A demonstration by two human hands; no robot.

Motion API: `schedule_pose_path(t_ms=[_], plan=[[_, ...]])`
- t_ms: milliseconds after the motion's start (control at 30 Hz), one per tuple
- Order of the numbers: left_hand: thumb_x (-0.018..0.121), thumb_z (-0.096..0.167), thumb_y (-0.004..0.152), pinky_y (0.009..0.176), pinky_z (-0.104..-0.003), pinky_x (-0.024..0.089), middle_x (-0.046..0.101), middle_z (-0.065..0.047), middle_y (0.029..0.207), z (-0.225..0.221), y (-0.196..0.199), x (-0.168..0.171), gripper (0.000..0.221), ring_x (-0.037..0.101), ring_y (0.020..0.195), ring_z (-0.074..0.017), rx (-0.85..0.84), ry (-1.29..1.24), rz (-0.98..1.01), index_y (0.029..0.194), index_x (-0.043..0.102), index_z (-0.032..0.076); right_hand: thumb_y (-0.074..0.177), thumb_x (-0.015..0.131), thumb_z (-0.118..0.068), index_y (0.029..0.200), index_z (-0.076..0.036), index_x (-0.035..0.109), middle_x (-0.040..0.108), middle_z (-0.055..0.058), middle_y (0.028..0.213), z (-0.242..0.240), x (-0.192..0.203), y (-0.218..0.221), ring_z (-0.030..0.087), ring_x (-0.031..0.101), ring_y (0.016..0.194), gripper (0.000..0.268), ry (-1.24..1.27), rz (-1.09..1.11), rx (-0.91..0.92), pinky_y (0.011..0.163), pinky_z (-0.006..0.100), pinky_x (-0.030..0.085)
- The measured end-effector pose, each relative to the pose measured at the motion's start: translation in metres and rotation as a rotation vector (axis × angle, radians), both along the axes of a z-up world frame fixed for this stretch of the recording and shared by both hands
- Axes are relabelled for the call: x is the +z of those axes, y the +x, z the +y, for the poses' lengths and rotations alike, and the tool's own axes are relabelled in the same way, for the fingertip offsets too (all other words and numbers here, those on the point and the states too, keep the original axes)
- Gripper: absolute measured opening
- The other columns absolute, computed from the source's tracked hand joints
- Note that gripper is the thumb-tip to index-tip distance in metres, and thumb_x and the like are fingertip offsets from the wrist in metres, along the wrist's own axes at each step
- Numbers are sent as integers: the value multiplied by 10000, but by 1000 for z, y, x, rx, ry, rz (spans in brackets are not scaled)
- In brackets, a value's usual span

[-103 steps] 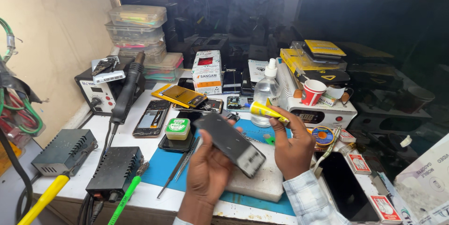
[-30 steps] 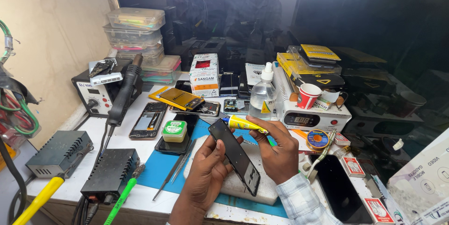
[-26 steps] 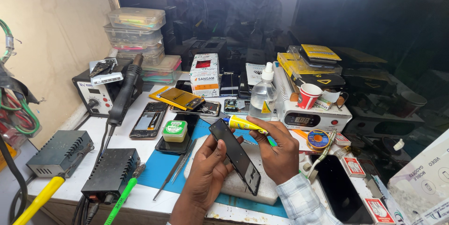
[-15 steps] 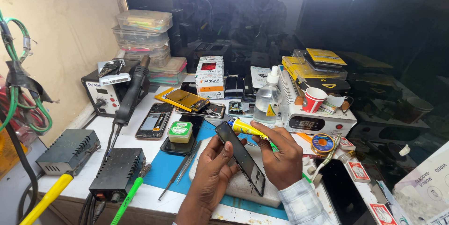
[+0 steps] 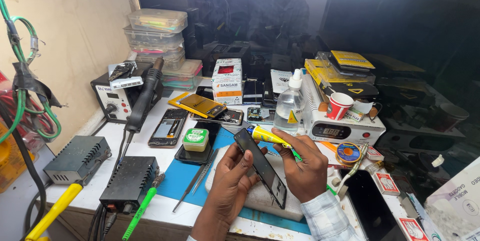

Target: The person replaces a mobile phone battery and prepares to seal the device by applying adhesive. The person removes the old battery, positions a new battery into the phone housing, and then applies a liquid adhesive from a tube to the perimeter of the phone frame.

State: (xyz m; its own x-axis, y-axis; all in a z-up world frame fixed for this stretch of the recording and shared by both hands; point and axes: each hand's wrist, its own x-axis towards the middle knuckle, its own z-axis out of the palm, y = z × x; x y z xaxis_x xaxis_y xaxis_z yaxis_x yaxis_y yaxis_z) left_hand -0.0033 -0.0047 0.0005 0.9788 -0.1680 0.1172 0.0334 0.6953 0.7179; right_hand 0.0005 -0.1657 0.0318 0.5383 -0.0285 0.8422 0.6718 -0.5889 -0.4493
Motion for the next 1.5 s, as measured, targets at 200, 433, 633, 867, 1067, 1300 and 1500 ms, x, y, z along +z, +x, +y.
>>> schedule_pose_path(t_ms=[200,433,633,867,1067,1300,1500], plan=[[745,318,852,889,-440,585,708,-113,1169,0,0,1,552,687,1061,-194,8,6,13,1312,569,67,839,774,-34,1206,-172,762,728,78,865,0,0,0,171,692,722,391,14,10,5,642,307,532],[750,306,861,898,-449,582,696,-101,1172,-1,0,0,516,675,1054,-185,12,-4,-12,1285,580,64,826,784,-46,1194,-167,768,727,82,842,1,0,-5,182,687,707,388,-12,14,-37,634,314,525],[757,304,853,892,-443,575,699,-97,1162,0,-1,1,510,672,1059,-174,12,-3,4,1276,577,83,825,777,-43,1198,-163,766,723,78,822,2,-3,-10,176,676,686,392,-17,10,-42,624,314,522],[763,318,842,876,-437,560,698,-79,1157,1,0,1,535,673,1056,-179,14,-2,17,1291,572,99,816,792,-55,1181,-163,775,713,71,783,1,-3,-15,167,651,638,381,-31,34,-79,577,320,500],[761,316,841,871,-431,561,689,-75,1156,0,0,2,538,675,1063,-176,14,-4,37,1298,577,102,817,788,-55,1170,-162,779,714,77,792,0,-4,-19,167,654,627,368,-29,49,-96,562,322,491],[765,300,852,861,-431,577,638,-54,1127,1,2,-2,535,647,1044,-159,22,-19,17,1294,561,78,812,798,-66,1168,-162,779,689,73,757,-1,-6,-22,162,613,599,369,-41,25,-115,546,325,464],[766,308,847,862,-437,578,635,-49,1128,1,1,-1,534,648,1056,-160,21,-10,20,1291,568,86,805,801,-76,1158,-170,789,656,66,713,-3,-6,-25,162,553,542,366,-41,66,-136,497,335,425]])
